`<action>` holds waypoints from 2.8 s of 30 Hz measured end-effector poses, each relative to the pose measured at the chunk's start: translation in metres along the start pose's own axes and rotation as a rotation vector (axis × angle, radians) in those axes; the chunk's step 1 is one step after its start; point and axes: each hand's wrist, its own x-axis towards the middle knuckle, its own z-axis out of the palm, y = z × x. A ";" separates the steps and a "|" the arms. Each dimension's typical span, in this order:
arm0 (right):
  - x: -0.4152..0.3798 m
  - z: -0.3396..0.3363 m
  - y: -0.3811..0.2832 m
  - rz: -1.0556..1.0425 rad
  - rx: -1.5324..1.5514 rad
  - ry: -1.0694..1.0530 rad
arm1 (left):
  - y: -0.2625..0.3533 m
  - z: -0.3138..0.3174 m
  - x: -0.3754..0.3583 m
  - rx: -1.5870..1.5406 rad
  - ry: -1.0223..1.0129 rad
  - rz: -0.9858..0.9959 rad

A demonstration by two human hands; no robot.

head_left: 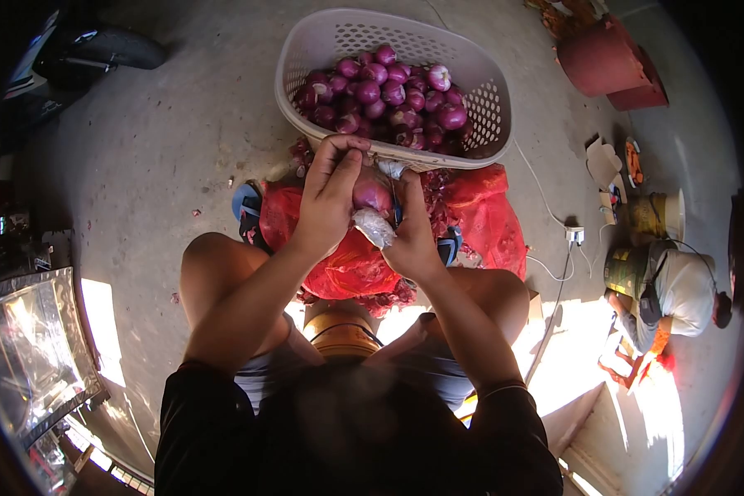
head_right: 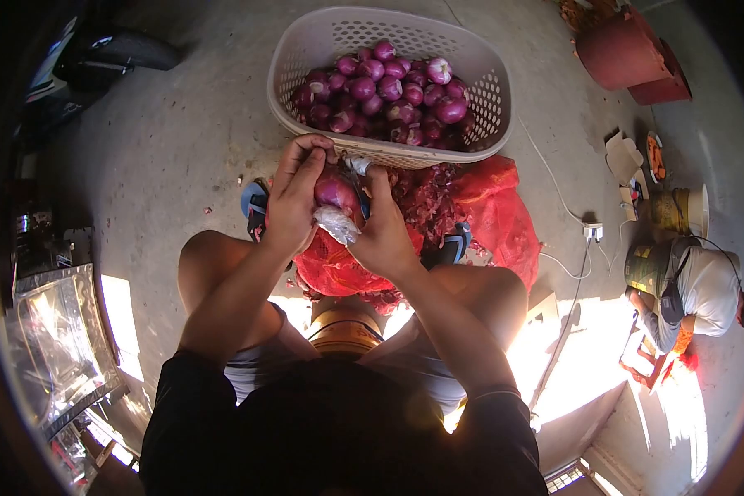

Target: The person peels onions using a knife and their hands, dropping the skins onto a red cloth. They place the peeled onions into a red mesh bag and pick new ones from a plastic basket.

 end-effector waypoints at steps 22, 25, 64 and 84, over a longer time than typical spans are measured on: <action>-0.005 0.000 -0.024 0.535 0.524 -0.008 | 0.001 -0.002 0.007 -0.040 0.321 0.086; -0.007 0.005 -0.020 0.469 0.443 0.005 | 0.015 0.002 0.006 -0.026 0.353 -0.023; 0.003 -0.033 -0.011 -0.033 -0.223 0.064 | 0.020 -0.001 -0.003 -0.376 -0.079 -0.339; 0.002 -0.050 -0.015 0.181 -0.364 0.015 | 0.018 -0.010 0.001 -0.380 -0.012 -0.464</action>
